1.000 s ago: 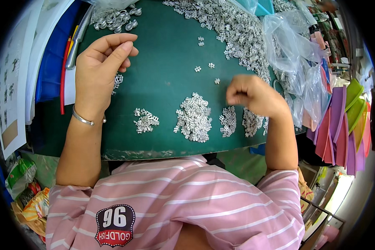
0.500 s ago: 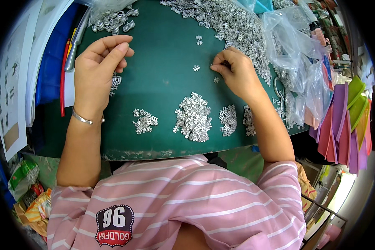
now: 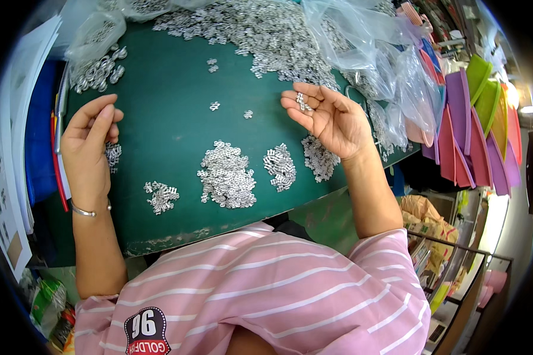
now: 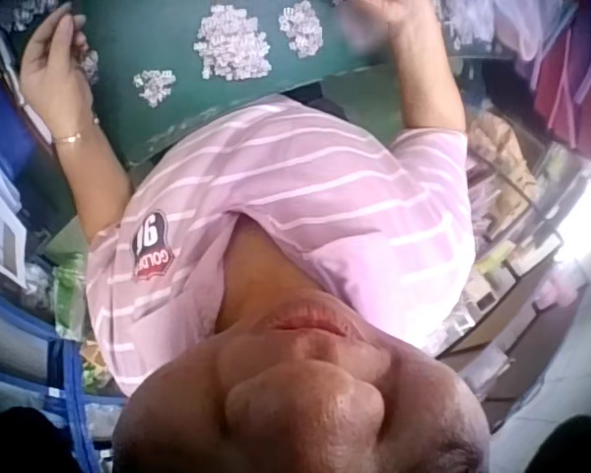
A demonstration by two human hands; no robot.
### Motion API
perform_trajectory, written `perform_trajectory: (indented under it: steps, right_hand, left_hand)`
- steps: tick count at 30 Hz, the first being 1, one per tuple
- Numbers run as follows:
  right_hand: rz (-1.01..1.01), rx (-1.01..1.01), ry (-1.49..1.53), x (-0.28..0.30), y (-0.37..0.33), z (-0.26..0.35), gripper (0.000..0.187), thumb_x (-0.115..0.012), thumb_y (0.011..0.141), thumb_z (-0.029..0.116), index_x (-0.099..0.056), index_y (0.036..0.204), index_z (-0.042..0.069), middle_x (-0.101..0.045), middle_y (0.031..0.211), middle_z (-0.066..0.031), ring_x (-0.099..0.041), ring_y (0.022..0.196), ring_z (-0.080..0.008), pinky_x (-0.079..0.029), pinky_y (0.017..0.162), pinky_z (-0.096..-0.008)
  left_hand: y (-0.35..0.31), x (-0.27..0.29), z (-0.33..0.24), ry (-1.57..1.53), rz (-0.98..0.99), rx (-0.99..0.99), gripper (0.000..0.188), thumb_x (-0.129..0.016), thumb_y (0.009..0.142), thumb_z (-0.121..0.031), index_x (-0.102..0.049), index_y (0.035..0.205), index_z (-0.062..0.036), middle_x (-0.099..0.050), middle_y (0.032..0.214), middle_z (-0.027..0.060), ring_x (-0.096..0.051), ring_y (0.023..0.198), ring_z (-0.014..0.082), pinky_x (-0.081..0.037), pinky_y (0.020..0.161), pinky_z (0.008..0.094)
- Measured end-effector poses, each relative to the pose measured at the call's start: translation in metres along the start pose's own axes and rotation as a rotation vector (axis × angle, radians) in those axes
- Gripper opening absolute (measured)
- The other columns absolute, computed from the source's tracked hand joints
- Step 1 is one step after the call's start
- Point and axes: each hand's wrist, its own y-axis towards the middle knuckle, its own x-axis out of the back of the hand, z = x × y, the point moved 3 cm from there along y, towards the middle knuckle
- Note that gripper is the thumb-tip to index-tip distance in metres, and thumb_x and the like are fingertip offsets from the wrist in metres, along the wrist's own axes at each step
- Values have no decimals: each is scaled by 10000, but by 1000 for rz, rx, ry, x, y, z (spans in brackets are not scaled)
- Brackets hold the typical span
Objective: The person sorts through piles of small metal flower-shaped charms on a green workstation by hand, picking them up to group them and occasionally holding a handful.
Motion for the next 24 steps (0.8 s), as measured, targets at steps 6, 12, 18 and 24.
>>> perform_trajectory:
  steps: [6, 12, 18, 24]
  right_hand:
    - [-76, 186, -122, 18, -37, 14, 266, -487, 908, 63, -524, 1117, -97, -562, 1125, -261, -581, 1051, -318, -514, 890, -346]
    - [-498, 655, -422, 90, -94, 42, 123, -556, 862, -15, -566, 985, -23, -629, 988, -158, -621, 851, -164, -529, 709, -241]
    - [-687, 840, -705, 107, -100, 21, 116, -539, 850, -43, -557, 958, -7, -633, 943, -84, -574, 862, -125, -444, 802, -236]
    - [-716, 904, -931, 101, -99, 21, 127, -496, 851, -69, -575, 934, -14, -628, 935, -76, -575, 878, -132, -436, 832, -245]
  left_hand:
    - [4, 11, 6, 23, -1, -12, 246, -564, 895, -99, -590, 1109, 20, -612, 880, 38, -493, 690, 59, -378, 607, 182]
    - [3, 10, 4, -7, 1, -55, 228, -578, 887, -90, -606, 1084, 22, -626, 851, 49, -489, 674, 54, -377, 602, 184]
    - [2, 16, 7, 9, 30, -48, 252, -546, 902, -75, -580, 1132, 23, -613, 904, 43, -488, 696, 56, -385, 612, 175]
    - [-4, 2, -4, 6, 23, -43, 242, -567, 889, -79, -588, 1103, 30, -613, 886, 51, -502, 698, 65, -385, 608, 185]
